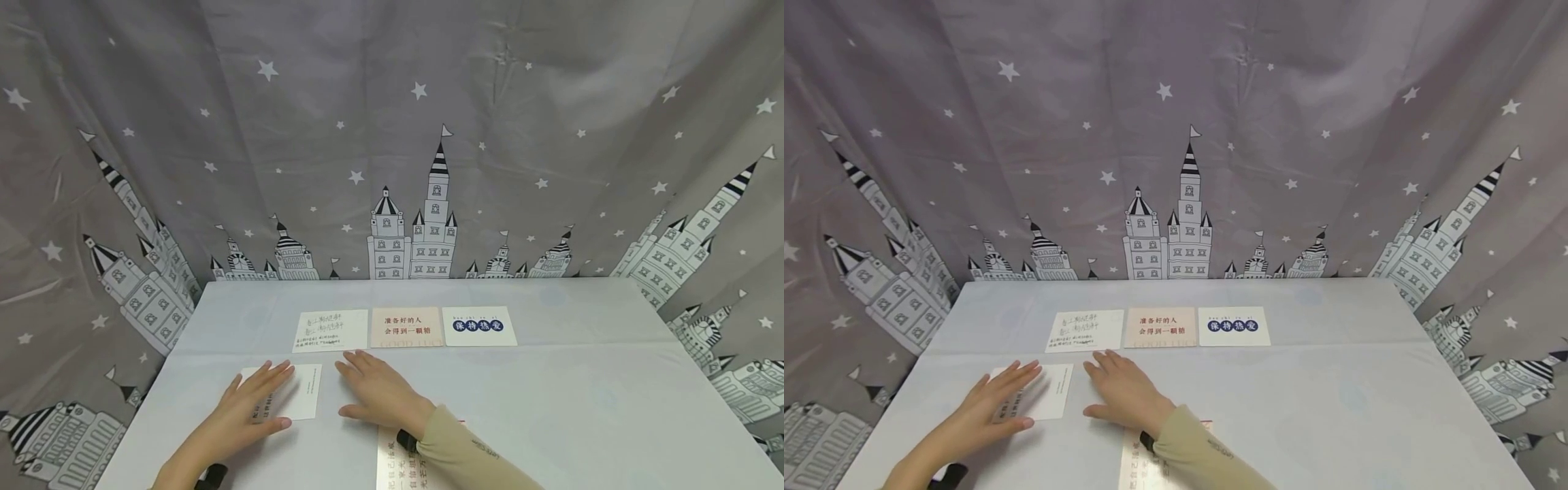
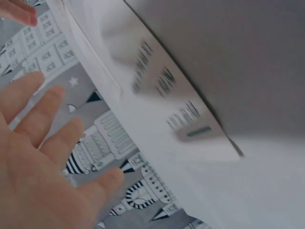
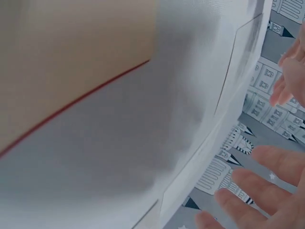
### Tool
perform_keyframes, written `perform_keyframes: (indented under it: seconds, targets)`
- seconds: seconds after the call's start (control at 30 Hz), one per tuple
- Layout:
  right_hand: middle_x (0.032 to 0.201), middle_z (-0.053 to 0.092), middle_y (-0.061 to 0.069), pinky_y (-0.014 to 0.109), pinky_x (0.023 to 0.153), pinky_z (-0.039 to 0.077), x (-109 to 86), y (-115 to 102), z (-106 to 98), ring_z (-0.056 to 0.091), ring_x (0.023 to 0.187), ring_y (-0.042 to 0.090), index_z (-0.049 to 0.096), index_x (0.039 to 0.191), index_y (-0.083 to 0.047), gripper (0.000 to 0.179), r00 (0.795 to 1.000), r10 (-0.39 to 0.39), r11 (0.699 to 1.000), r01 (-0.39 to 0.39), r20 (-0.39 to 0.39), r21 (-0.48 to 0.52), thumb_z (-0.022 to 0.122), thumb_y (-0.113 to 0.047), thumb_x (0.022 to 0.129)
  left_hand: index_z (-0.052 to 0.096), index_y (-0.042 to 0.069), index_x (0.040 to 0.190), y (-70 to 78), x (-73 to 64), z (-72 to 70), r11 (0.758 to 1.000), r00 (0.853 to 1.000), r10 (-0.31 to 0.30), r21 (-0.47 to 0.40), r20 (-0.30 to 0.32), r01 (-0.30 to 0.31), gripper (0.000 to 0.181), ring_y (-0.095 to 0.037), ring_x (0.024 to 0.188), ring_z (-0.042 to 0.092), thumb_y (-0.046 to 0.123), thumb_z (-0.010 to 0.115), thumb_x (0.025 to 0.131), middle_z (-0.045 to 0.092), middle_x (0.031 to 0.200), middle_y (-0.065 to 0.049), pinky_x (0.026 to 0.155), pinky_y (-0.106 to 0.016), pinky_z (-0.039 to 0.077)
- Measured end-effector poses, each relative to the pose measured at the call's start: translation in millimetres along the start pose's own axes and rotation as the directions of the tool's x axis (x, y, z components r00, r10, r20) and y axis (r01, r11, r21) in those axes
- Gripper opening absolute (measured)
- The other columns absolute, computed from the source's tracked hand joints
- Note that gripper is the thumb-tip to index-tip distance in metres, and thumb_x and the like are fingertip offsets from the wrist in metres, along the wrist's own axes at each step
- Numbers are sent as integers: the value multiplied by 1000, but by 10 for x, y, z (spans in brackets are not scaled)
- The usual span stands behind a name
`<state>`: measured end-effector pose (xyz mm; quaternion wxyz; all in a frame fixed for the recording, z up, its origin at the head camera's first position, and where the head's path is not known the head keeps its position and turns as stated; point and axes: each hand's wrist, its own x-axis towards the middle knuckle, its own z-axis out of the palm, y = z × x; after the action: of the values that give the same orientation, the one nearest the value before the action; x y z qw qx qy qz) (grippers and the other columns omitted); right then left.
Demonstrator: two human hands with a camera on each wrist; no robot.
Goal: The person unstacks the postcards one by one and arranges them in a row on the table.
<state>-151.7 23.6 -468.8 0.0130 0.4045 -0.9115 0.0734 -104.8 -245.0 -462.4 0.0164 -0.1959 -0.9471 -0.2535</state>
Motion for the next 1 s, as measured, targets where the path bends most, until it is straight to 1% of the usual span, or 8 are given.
perform_keyframes:
  seconds: [0.13, 0.23, 0.43, 0.53, 0.73, 0.9, 0.97, 1.0]
  targets:
    - [150, 35, 13, 36, 112, 27, -106, 29, -53, 33, 137, 28, 40, 145, -8, 74, 999, -8, 1000, 8, -31, 4, 59, -51, 89, 49, 12, 140, 85, -9, 32, 999, 999, 14, 29, -31, -13, 75, -45, 133, 31, 45, 74, 78, 44, 145, -10, 104, -70, 14]
    - [150, 35, 13, 36, 112, 27, -173, 42, -92, 32, 137, 29, 40, 145, -7, 73, 999, -10, 1000, 11, -45, 16, 60, -50, 89, 49, 13, 141, 126, -17, 53, 999, 999, 18, 33, -46, -16, 75, -45, 133, 31, 45, 74, 78, 44, 145, -10, 106, -68, 12]
    - [149, 36, 14, 39, 111, 30, -297, 69, -133, 33, 137, 31, 40, 145, -7, 73, 997, -17, 1000, 18, -69, 20, 62, -48, 88, 50, 12, 140, 191, -35, 110, 998, 994, 61, 38, -88, -57, 74, -43, 133, 33, 44, 75, 77, 44, 145, -9, 109, -64, 9]
    - [149, 36, 15, 39, 111, 29, -361, 83, -147, 33, 137, 31, 40, 145, -6, 74, 997, -17, 1000, 19, -72, 22, 62, -49, 88, 51, 11, 139, 222, -43, 142, 996, 990, 83, 39, -111, -79, 74, -41, 133, 34, 42, 76, 76, 45, 144, -8, 109, -63, 8]
    - [149, 36, 15, 40, 111, 29, -495, 115, -166, 33, 136, 32, 40, 144, -5, 73, 997, -7, 999, 9, -74, 33, 62, -48, 89, 51, 12, 139, 289, -50, 189, 994, 987, 100, 45, -123, -95, 75, -35, 136, 32, 42, 76, 76, 46, 144, -8, 111, -59, 6]
    - [149, 36, 14, 42, 110, 31, -641, 143, -180, 33, 137, 31, 41, 144, -5, 73, 997, 26, 997, -21, -68, 72, 63, -47, 88, 50, 12, 140, 364, -47, 216, 989, 982, 139, 62, -128, -131, 75, -29, 138, 29, 43, 75, 77, 44, 145, -6, 114, -52, 1]
    - [149, 36, 14, 42, 109, 32, -706, 158, -188, 32, 137, 31, 41, 144, -5, 72, 997, 47, 995, -41, -63, 91, 64, -46, 88, 49, 12, 141, 403, -50, 224, 988, 980, 152, 59, -130, -145, 75, -23, 141, 25, 42, 75, 77, 44, 146, -5, 115, -47, -2]
    - [149, 36, 13, 42, 109, 32, -739, 167, -192, 32, 137, 31, 41, 144, -5, 72, 997, 59, 993, -53, -59, 104, 64, -45, 88, 49, 12, 141, 422, -53, 228, 987, 980, 156, 58, -127, -150, 75, -18, 142, 21, 43, 75, 77, 43, 146, -5, 115, -44, -4]
